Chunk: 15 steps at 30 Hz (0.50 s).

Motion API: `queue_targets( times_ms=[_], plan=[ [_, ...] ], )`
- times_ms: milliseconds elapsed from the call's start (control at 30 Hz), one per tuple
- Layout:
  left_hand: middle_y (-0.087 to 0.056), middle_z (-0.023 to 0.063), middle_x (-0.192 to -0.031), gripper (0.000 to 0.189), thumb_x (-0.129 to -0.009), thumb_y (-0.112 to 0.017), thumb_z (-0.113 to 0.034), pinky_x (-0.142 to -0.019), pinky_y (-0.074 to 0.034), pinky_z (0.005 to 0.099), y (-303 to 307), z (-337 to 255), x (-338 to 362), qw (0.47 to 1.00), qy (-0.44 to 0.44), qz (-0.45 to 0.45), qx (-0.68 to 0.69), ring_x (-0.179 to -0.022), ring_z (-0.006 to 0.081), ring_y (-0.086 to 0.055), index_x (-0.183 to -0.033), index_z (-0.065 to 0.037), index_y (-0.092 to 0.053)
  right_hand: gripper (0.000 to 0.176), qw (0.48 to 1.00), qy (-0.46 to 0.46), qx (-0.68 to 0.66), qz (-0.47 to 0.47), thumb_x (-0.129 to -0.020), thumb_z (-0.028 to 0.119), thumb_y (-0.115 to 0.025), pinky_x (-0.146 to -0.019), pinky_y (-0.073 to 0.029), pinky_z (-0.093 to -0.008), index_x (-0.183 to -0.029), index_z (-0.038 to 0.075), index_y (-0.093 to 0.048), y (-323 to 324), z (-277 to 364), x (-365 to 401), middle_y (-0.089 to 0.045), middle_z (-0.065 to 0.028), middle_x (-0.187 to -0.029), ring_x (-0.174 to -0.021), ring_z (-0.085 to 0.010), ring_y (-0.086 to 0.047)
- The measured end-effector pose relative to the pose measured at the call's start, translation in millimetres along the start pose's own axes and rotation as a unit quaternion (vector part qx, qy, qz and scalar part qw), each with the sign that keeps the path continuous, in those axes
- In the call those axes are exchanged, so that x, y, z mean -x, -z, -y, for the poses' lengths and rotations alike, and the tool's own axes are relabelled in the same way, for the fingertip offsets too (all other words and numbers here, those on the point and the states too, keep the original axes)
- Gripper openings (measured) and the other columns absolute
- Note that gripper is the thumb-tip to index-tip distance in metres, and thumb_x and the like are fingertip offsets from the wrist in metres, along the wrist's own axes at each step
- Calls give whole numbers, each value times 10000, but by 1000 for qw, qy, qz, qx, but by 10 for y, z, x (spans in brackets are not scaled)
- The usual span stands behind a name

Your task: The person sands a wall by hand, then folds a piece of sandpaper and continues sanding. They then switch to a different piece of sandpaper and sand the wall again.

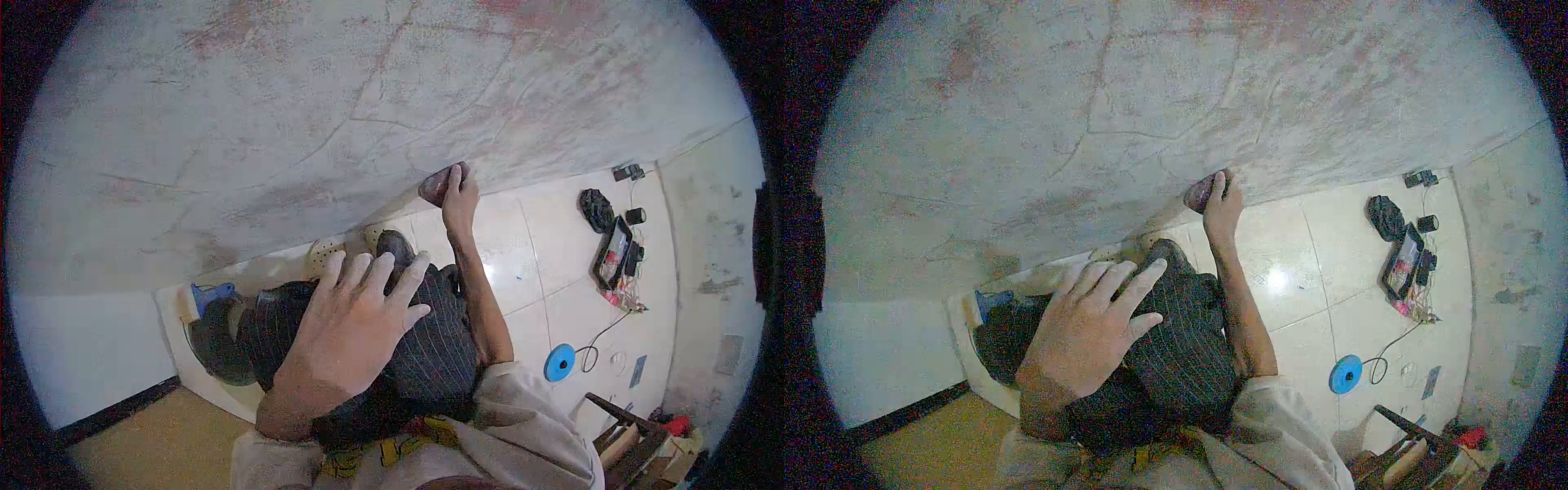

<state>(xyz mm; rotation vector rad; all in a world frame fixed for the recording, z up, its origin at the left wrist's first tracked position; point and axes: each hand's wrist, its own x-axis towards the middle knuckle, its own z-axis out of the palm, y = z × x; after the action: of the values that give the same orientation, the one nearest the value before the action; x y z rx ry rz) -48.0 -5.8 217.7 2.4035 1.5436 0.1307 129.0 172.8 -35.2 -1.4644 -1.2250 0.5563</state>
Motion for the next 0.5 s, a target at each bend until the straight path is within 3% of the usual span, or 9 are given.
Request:
queue_targets(
  times_ms=[33,67,133,267,333,367,433,467,500],
  plan=[
    [-594,122,-1210,554,-918,-612,-381,-1087,-371,456,-9,-4,11,1000,0,-6,-4,-1161,296,-542,-1391,-116,-497,311,993,72,77,-48,-1035,233,-444,-670,-476,-387,-960,-40,-569,-7,-67,0,-588,-103,-725,-683,-200,-566],
    [-594,122,-1210,554,-918,-612,-381,-1087,-371,456,-7,-7,7,1000,0,-5,-3,-1161,296,-542,-1391,-116,-497,311,993,71,78,-48,-1035,233,-444,-670,-476,-387,-960,-40,-569,51,110,16,-588,-103,-725,-683,-200,-566],
    [-593,121,-1205,560,-915,-615,-384,-1082,-375,458,9,-30,6,1000,-7,9,-5,-1157,293,-541,-1394,-121,-496,291,999,-40,11,-6,-1031,210,-449,-736,-489,-428,-1025,-52,-575,211,673,47,-627,-133,-767,-736,-288,-609],
    [-594,121,-1198,566,-912,-619,-380,-1078,-378,457,11,-26,16,1000,-5,3,-10,-1148,296,-544,-1401,-129,-491,278,999,-49,-9,-3,-1030,202,-453,-677,-486,-423,-1053,-38,-591,171,433,-33,-645,-149,-794,-717,-295,-620],
    [-594,127,-1195,571,-911,-621,-373,-1076,-380,456,17,-23,7,1000,0,-4,-5,-1146,304,-544,-1411,-134,-482,319,995,66,73,0,-1028,237,-468,-662,-493,-377,-1091,-46,-601,63,151,-10,-654,-164,-798,-702,-245,-622],
    [-594,127,-1195,571,-911,-621,-373,-1076,-380,456,19,-28,-1,1000,-2,-3,-4,-1146,304,-544,-1411,-134,-482,319,995,65,74,-2,-1028,237,-468,-662,-493,-377,-1091,-46,-601,71,152,-12,-654,-164,-798,-702,-245,-622],
    [-593,135,-1194,576,-916,-617,-361,-1073,-383,455,21,-42,3,1000,-3,-4,3,-1142,312,-545,-1423,-133,-468,277,995,52,86,-9,-1031,217,-442,-563,-443,-401,-967,-11,-586,75,156,18,-612,-167,-751,-588,-269,-574],
    [-593,135,-1194,576,-916,-617,-361,-1073,-383,455,22,-41,4,1000,-2,-4,3,-1142,312,-545,-1423,-133,-468,306,998,-58,5,-11,-1031,239,-441,-650,-448,-431,-931,-13,-583,186,680,64,-620,-183,-765,-682,-346,-594],
    [-592,139,-1195,575,-920,-612,-357,-1076,-379,453,23,-40,1,1000,-4,2,3,-1146,313,-544,-1427,-132,-462,306,998,-57,5,-11,-1031,239,-441,-650,-448,-431,-931,-13,-583,193,658,73,-620,-183,-765,-682,-346,-594]
  ],
)
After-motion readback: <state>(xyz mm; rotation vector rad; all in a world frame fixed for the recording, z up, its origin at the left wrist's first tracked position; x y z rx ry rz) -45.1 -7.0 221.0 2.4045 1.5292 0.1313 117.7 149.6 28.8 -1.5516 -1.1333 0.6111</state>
